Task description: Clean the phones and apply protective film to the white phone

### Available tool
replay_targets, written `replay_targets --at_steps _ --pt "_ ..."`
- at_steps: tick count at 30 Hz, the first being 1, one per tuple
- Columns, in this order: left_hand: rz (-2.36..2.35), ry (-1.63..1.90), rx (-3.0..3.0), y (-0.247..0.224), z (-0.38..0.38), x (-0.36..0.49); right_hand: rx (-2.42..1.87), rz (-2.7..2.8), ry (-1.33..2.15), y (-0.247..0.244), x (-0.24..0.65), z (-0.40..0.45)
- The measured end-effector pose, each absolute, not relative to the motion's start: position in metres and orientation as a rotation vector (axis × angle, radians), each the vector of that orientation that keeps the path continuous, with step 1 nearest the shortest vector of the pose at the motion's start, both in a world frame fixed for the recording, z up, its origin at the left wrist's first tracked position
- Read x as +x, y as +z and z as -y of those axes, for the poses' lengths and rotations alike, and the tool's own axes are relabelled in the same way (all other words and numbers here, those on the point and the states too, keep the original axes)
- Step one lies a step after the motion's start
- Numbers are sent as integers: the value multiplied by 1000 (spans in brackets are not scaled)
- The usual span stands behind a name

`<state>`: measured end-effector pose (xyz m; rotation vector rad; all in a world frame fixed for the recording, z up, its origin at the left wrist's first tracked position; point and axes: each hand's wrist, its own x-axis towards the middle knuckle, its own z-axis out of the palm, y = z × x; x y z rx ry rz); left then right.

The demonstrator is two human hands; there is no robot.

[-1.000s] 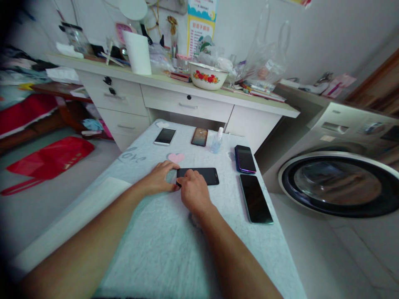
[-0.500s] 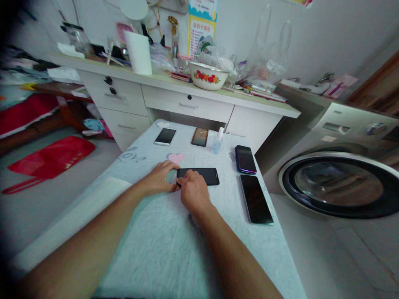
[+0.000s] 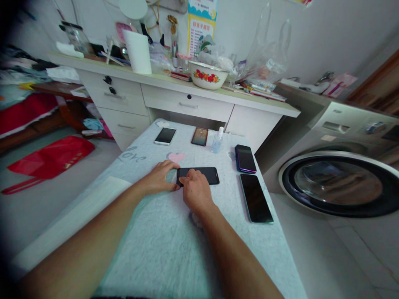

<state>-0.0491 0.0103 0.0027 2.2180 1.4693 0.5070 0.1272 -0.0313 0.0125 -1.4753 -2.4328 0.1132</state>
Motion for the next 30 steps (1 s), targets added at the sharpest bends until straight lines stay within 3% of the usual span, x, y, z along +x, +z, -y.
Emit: replay_targets --at_steps 30 --pt "-1478 517 2194 8 -8 -47 -1466 2426 74 11 126 28"
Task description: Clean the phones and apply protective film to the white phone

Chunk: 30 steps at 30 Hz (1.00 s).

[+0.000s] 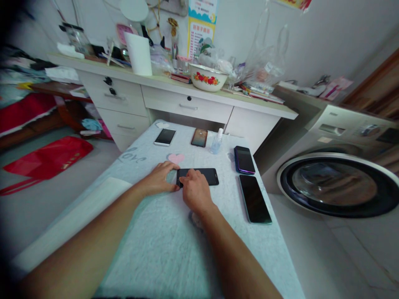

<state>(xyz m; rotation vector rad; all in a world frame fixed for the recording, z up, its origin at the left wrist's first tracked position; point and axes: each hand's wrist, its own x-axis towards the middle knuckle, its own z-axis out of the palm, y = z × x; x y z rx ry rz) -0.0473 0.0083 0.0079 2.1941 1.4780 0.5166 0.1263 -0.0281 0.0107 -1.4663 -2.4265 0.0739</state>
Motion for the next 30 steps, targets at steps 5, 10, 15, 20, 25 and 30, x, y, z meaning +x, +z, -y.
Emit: replay_targets --at_steps 5,10,15,20,25,30 --pt "-1470 544 2206 5 -9 -48 -1435 2486 100 14 125 33" --pt "-1455 561 2206 2 -11 -49 -1434 2563 62 19 125 30" --pt "-1444 562 2215 2 -11 -49 -1418 2638 -13 23 125 24" --pt "-1448 551 2219 2 -11 -49 -1430 2603 1 23 124 18" --pt "-1450 537 2215 4 -11 -49 -1482 2559 23 22 121 14" --pt "-1451 538 2208 5 -10 -48 -1467 2554 23 20 119 11"
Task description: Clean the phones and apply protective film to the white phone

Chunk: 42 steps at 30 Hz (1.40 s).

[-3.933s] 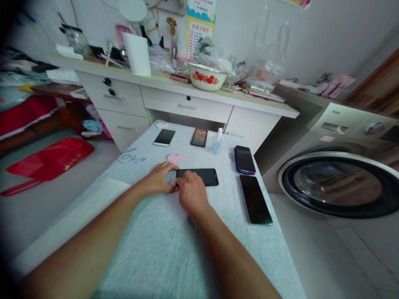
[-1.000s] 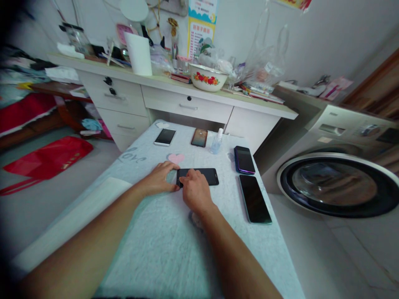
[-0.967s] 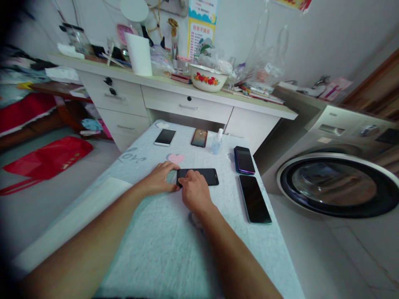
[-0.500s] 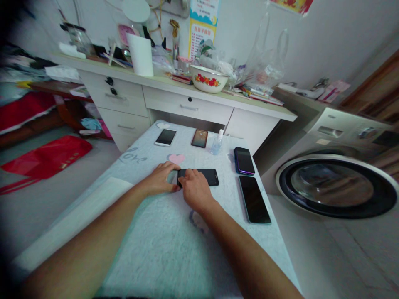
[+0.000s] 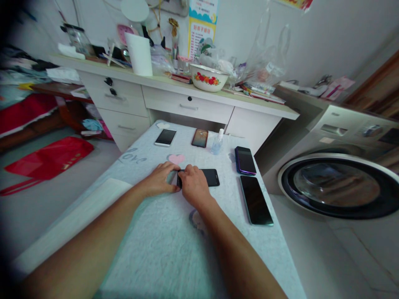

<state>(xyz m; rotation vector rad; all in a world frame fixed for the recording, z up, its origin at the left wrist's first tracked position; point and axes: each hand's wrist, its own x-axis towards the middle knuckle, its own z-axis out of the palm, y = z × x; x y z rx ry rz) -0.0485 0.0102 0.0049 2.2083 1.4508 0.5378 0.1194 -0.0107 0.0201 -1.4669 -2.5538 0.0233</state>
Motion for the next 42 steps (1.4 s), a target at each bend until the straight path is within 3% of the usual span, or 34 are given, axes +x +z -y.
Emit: replay_targets --at_steps 42 --pt "-1425 562 2236 3 -11 -49 -1457 2538 21 13 117 4"
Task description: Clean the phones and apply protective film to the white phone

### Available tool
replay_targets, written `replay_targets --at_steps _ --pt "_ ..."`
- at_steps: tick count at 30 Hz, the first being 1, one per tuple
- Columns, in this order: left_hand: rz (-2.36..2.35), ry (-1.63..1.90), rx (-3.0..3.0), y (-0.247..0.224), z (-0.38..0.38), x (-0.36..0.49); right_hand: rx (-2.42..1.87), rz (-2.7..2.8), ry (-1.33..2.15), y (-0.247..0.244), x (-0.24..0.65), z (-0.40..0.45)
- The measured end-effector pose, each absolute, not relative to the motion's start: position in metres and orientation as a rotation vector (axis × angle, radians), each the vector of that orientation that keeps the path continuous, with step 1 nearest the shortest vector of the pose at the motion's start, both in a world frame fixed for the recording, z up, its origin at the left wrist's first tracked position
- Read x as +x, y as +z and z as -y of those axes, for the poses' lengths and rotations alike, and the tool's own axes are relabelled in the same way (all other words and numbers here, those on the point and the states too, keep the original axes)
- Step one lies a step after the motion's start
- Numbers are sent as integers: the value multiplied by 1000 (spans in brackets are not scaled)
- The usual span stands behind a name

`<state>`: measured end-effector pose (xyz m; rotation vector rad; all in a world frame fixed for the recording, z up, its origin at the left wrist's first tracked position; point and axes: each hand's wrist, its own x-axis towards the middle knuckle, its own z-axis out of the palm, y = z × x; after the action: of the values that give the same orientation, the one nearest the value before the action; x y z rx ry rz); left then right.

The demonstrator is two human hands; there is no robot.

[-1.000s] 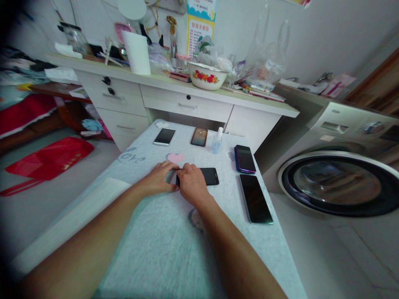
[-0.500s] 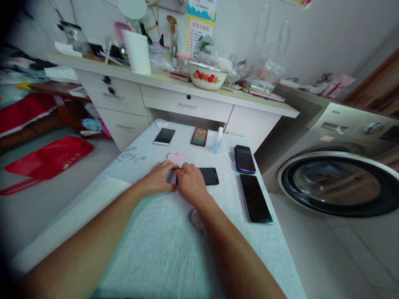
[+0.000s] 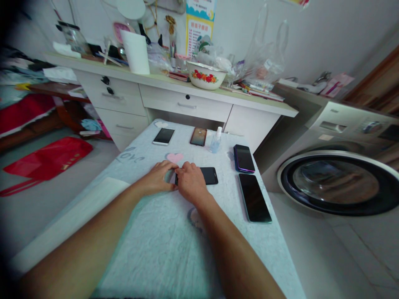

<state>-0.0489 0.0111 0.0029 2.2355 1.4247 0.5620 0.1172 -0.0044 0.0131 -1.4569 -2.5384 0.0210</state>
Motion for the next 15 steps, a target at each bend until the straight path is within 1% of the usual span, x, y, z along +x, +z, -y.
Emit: replay_targets --at_steps 11,15 --pt "-1435 541 2228 3 -11 -49 -1557 2525 7 18 122 7" --pt "-1428 559 2231 1 -12 -49 -1529 2539 8 18 117 6"
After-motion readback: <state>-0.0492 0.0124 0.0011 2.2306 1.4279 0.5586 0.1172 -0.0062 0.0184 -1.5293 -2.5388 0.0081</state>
